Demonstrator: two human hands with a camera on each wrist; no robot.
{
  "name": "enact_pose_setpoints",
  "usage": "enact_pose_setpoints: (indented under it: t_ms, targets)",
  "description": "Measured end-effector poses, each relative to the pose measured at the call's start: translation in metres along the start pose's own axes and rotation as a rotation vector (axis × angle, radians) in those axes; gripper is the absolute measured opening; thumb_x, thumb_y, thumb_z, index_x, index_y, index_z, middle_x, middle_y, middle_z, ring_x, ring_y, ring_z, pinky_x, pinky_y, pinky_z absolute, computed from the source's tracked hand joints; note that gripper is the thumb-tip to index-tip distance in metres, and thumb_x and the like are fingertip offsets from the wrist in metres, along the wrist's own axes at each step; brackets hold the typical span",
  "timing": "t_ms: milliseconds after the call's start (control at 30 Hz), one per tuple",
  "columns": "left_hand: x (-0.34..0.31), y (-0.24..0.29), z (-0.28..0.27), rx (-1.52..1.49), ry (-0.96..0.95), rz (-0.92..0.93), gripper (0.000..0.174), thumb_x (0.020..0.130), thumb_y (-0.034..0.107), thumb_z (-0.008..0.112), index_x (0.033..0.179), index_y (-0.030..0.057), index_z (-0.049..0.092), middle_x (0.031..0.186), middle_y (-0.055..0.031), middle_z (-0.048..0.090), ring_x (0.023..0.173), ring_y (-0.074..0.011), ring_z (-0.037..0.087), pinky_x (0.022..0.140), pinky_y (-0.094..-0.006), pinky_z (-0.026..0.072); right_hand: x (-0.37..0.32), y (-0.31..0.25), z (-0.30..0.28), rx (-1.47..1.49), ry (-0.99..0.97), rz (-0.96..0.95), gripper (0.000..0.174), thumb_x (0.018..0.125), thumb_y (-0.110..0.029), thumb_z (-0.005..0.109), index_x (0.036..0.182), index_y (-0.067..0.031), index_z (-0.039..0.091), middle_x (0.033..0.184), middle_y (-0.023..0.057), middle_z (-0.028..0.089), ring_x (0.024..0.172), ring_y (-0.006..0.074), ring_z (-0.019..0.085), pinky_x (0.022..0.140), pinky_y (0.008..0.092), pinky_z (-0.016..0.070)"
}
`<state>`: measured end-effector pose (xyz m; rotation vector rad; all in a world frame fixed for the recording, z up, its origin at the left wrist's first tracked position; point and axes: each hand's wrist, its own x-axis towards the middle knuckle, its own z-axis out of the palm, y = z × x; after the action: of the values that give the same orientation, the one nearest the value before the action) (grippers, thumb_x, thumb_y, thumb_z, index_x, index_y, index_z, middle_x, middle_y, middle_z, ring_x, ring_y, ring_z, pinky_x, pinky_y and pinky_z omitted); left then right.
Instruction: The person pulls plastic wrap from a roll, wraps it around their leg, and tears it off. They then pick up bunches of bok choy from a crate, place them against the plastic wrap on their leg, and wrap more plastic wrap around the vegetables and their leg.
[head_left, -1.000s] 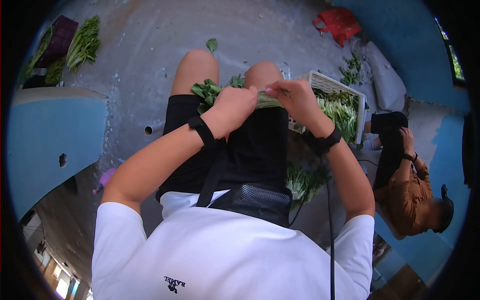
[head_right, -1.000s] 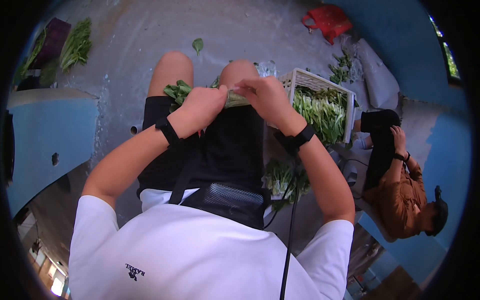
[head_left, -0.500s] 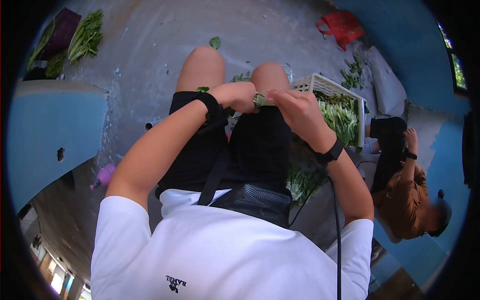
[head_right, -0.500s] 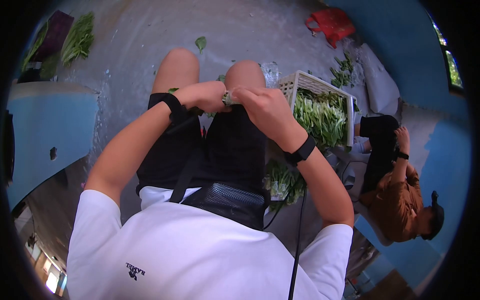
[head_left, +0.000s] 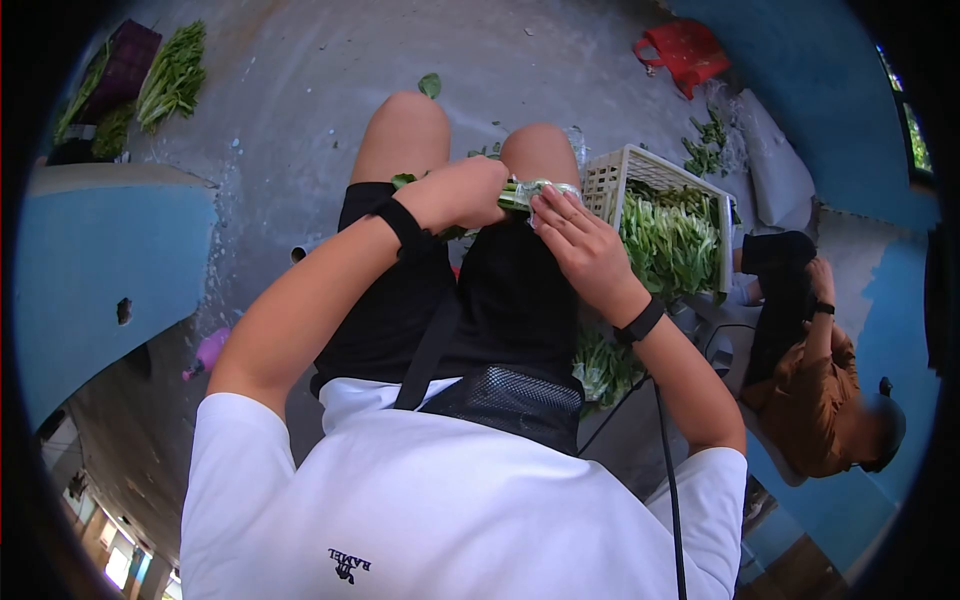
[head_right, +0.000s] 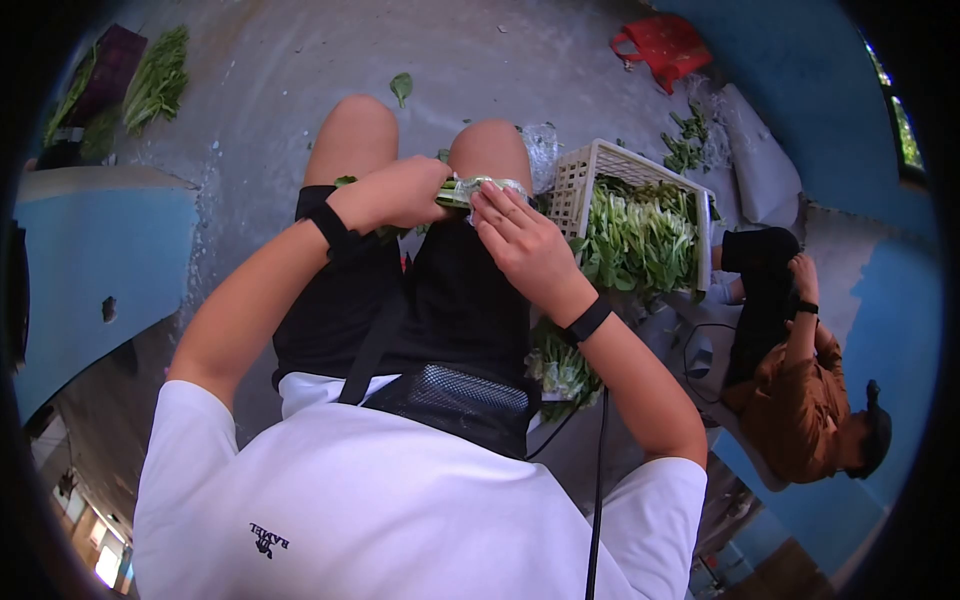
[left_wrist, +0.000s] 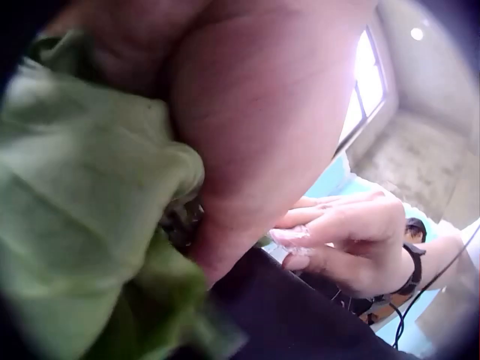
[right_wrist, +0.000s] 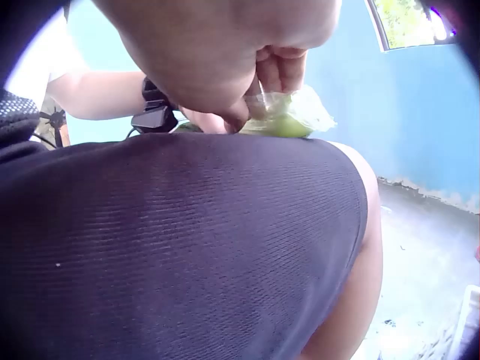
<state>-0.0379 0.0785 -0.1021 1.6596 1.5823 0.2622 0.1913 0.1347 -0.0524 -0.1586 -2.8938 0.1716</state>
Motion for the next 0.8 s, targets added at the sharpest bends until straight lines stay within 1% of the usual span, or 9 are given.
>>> enact_pose_setpoints:
  t_ms: [133, 233, 367, 567, 633, 667, 700, 767, 800]
  targets:
    - [-0.032, 0.012, -0.003, 0.359, 0.425, 0.119, 0.028, 0.081, 0.015, 0.073, 0.104, 0.0021, 0.063, 0.093, -0.0156, 0.069, 0.092, -0.0340, 0.067, 0.080, -0.0440, 0.0513, 0.007, 0.019, 0.011, 0.151, 0.087, 0.071, 0.020, 0.088, -0.004, 0.065, 0.108, -0.0009, 0.069, 0.127, 0.0104, 0.069, 0.129, 0.0275, 0.060, 0.109, 0.0433, 0.0497]
    - [-0.042, 0.034, -0.005, 0.627, 0.538, 0.103, 0.027, 0.081, 0.009, 0.071, 0.105, 0.0044, 0.060, 0.096, -0.0125, 0.066, 0.098, -0.0295, 0.064, 0.082, -0.0433, 0.0486, 0.012, 0.030, 0.014, 0.193, 0.107, 0.066, 0.021, 0.088, -0.004, 0.064, 0.108, -0.0004, 0.069, 0.127, 0.0105, 0.069, 0.128, 0.0276, 0.061, 0.109, 0.0431, 0.0499]
    - [-0.025, 0.022, 0.014, 0.586, 0.571, 0.127, 0.024, 0.080, 0.005, 0.069, 0.102, 0.0051, 0.060, 0.093, -0.0115, 0.066, 0.094, -0.0286, 0.066, 0.079, -0.0408, 0.0496, 0.016, 0.031, 0.014, 0.193, 0.122, 0.056, 0.021, 0.087, -0.003, 0.065, 0.108, 0.0000, 0.069, 0.127, 0.0111, 0.069, 0.128, 0.0278, 0.061, 0.109, 0.0434, 0.0504]
    - [-0.015, 0.011, 0.005, 0.281, 0.315, 0.027, 0.024, 0.079, 0.011, 0.069, 0.101, 0.0048, 0.061, 0.085, -0.0158, 0.069, 0.084, -0.0372, 0.069, 0.073, -0.0479, 0.0535, 0.021, 0.016, 0.001, 0.009, 0.105, -0.023, 0.019, 0.086, -0.002, 0.067, 0.105, 0.0003, 0.070, 0.123, 0.0129, 0.070, 0.124, 0.0279, 0.064, 0.106, 0.0443, 0.0522]
    - [-0.018, 0.016, -0.005, 0.167, 0.227, 0.032, 0.021, 0.078, 0.016, 0.069, 0.096, 0.0052, 0.065, 0.085, -0.0189, 0.070, 0.085, -0.0391, 0.069, 0.075, -0.0506, 0.0545, 0.021, 0.016, 0.002, 0.273, 0.236, 0.124, 0.017, 0.088, -0.003, 0.067, 0.104, -0.0004, 0.071, 0.114, 0.0130, 0.074, 0.116, 0.0285, 0.069, 0.103, 0.0431, 0.0548]
    - [-0.018, 0.020, -0.009, 0.167, 0.222, 0.029, 0.021, 0.078, 0.016, 0.069, 0.096, 0.0052, 0.065, 0.085, -0.0189, 0.070, 0.085, -0.0391, 0.069, 0.075, -0.0506, 0.0545, 0.025, 0.019, 0.002, 0.406, 0.340, 0.246, 0.013, 0.091, -0.004, 0.068, 0.101, 0.0017, 0.072, 0.096, 0.0130, 0.076, 0.096, 0.0282, 0.075, 0.087, 0.0371, 0.0596]
    - [-0.019, 0.027, -0.015, 0.131, 0.127, -0.002, 0.021, 0.076, 0.019, 0.070, 0.093, 0.0057, 0.067, 0.085, -0.0189, 0.071, 0.085, -0.0392, 0.069, 0.075, -0.0498, 0.0547, 0.030, 0.021, -0.007, 0.409, 0.341, 0.252, 0.013, 0.091, -0.004, 0.068, 0.101, 0.0017, 0.072, 0.096, 0.0130, 0.076, 0.096, 0.0282, 0.075, 0.087, 0.0371, 0.0596]
    - [-0.021, 0.042, -0.027, 0.098, 0.028, -0.021, 0.021, 0.075, 0.021, 0.071, 0.090, 0.0062, 0.069, 0.084, -0.0190, 0.071, 0.085, -0.0392, 0.069, 0.076, -0.0491, 0.0549, 0.040, 0.028, -0.030, 0.627, 0.144, 0.653, 0.012, 0.093, -0.004, 0.068, 0.099, 0.0040, 0.073, 0.084, 0.0143, 0.075, 0.078, 0.0237, 0.075, 0.072, 0.0317, 0.0573]
    - [-0.024, 0.051, -0.031, 0.108, 0.011, -0.018, 0.024, 0.074, 0.025, 0.073, 0.089, 0.0067, 0.070, 0.083, -0.0193, 0.071, 0.084, -0.0397, 0.068, 0.075, -0.0491, 0.0547, 0.041, 0.033, -0.023, 0.822, 0.232, 0.696, 0.013, 0.093, -0.007, 0.069, 0.097, 0.0053, 0.073, 0.077, 0.0160, 0.072, 0.069, 0.0187, 0.072, 0.064, 0.0297, 0.0520]
